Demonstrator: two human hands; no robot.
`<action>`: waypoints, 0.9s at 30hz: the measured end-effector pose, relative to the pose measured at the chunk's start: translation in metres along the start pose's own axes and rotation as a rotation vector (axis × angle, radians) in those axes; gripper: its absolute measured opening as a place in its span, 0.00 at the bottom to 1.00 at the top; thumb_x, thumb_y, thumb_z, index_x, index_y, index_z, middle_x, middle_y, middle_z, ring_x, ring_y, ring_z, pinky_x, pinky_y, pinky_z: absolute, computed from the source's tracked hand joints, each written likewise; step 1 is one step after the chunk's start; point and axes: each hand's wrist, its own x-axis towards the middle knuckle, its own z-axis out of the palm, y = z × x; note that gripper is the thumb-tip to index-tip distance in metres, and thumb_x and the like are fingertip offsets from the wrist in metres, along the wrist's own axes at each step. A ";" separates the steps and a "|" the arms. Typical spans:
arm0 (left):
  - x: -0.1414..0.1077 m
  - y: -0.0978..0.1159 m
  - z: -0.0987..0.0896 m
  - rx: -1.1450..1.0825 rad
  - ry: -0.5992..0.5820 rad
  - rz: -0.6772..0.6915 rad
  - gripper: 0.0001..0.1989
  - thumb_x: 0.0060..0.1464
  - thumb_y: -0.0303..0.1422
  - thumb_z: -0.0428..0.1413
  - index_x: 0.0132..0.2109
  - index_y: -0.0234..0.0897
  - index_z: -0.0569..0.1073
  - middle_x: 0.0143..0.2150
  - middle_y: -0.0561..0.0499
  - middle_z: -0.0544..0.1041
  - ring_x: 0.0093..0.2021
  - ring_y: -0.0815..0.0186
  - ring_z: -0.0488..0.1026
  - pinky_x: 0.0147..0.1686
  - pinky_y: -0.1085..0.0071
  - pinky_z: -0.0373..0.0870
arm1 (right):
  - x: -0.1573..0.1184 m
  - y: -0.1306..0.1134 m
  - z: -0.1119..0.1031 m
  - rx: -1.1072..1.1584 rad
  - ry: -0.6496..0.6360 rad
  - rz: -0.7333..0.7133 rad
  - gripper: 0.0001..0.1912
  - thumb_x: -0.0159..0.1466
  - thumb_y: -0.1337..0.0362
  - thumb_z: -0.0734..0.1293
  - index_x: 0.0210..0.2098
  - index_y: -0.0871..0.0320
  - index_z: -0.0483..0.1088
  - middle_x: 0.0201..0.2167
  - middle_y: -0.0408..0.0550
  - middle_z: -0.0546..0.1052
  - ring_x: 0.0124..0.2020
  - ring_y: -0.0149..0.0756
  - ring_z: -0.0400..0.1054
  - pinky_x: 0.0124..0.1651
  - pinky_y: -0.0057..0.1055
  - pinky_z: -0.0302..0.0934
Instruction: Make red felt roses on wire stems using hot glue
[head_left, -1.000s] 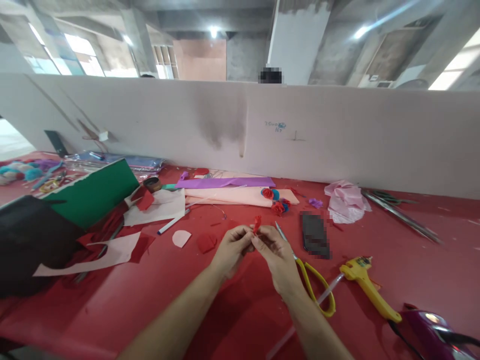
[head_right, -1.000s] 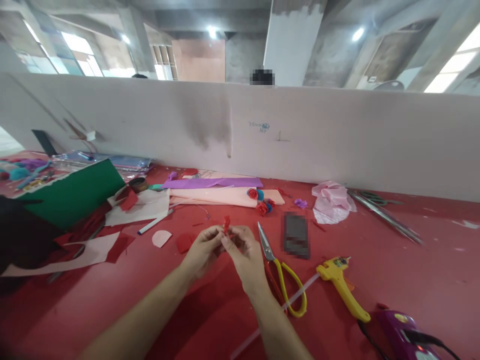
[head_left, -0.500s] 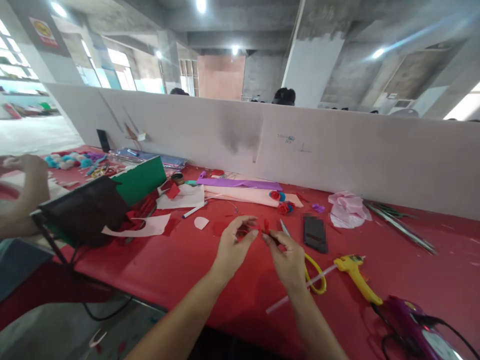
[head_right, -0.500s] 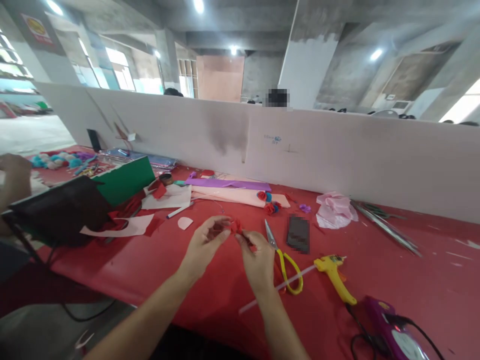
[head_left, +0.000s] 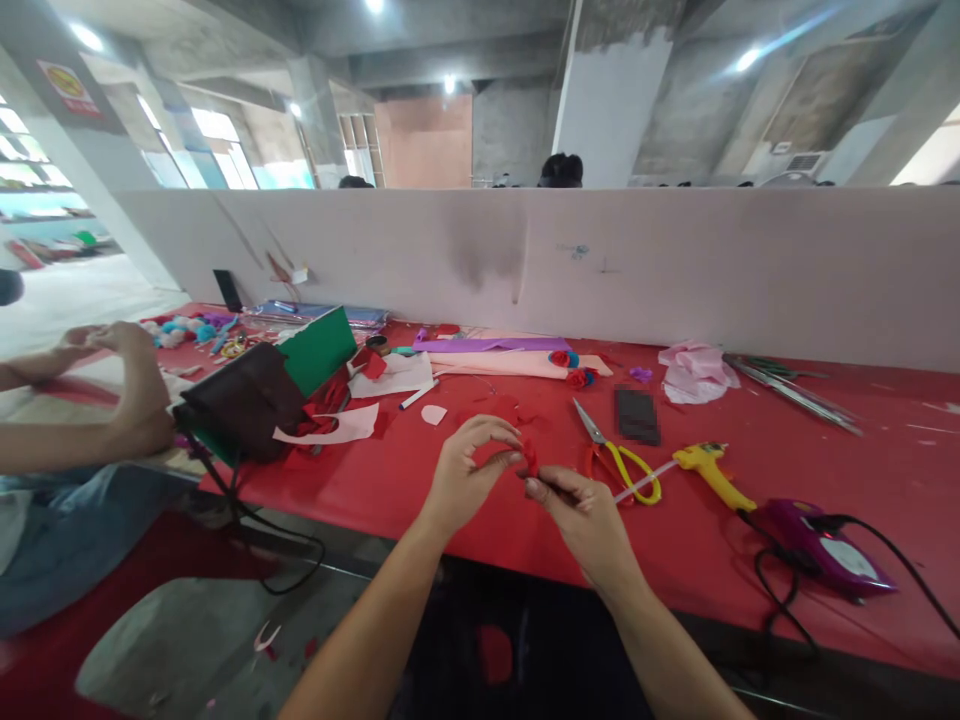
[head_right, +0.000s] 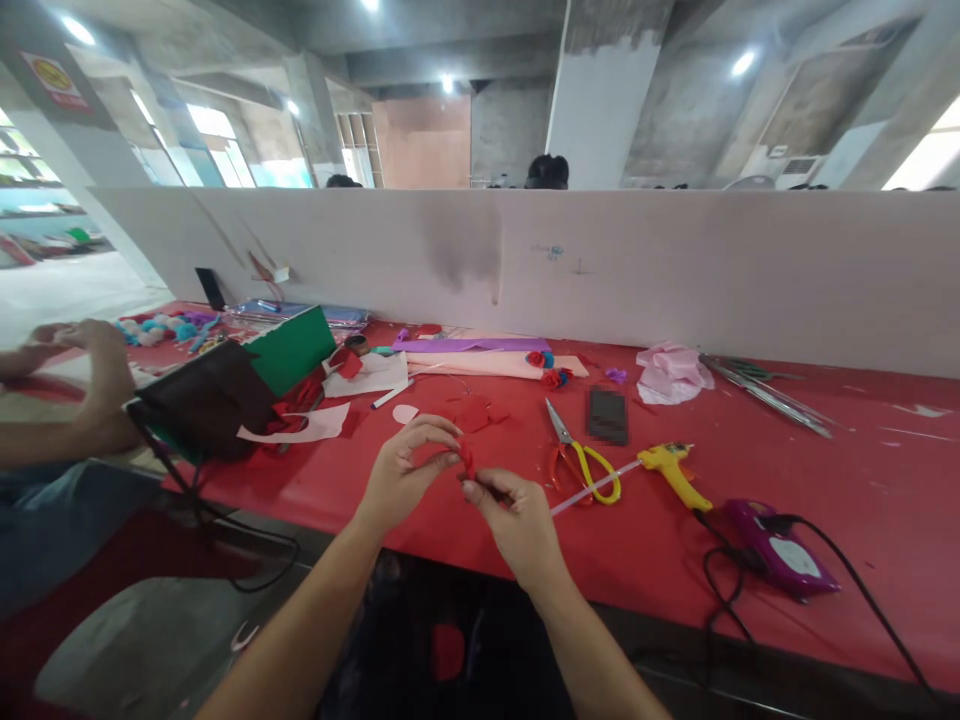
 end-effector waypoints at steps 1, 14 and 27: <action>-0.002 0.000 -0.002 0.031 -0.005 0.024 0.02 0.51 0.27 0.59 0.33 0.39 0.76 0.38 0.47 0.75 0.43 0.62 0.72 0.46 0.64 0.67 | -0.003 -0.001 0.001 0.025 -0.033 0.036 0.09 0.58 0.58 0.69 0.30 0.58 0.77 0.26 0.46 0.77 0.30 0.37 0.70 0.35 0.32 0.63; -0.014 -0.011 -0.010 0.192 -0.081 0.313 0.05 0.54 0.24 0.56 0.34 0.39 0.73 0.42 0.46 0.72 0.45 0.63 0.70 0.46 0.62 0.67 | -0.016 0.003 -0.002 0.145 -0.109 0.159 0.10 0.57 0.57 0.69 0.32 0.56 0.78 0.26 0.44 0.77 0.31 0.36 0.69 0.37 0.31 0.63; -0.012 -0.006 -0.002 0.268 -0.031 0.249 0.02 0.51 0.29 0.60 0.32 0.38 0.74 0.40 0.48 0.71 0.43 0.62 0.70 0.45 0.63 0.67 | -0.021 0.000 0.002 -0.078 -0.012 0.023 0.08 0.60 0.60 0.67 0.30 0.57 0.76 0.26 0.45 0.76 0.30 0.36 0.69 0.35 0.30 0.61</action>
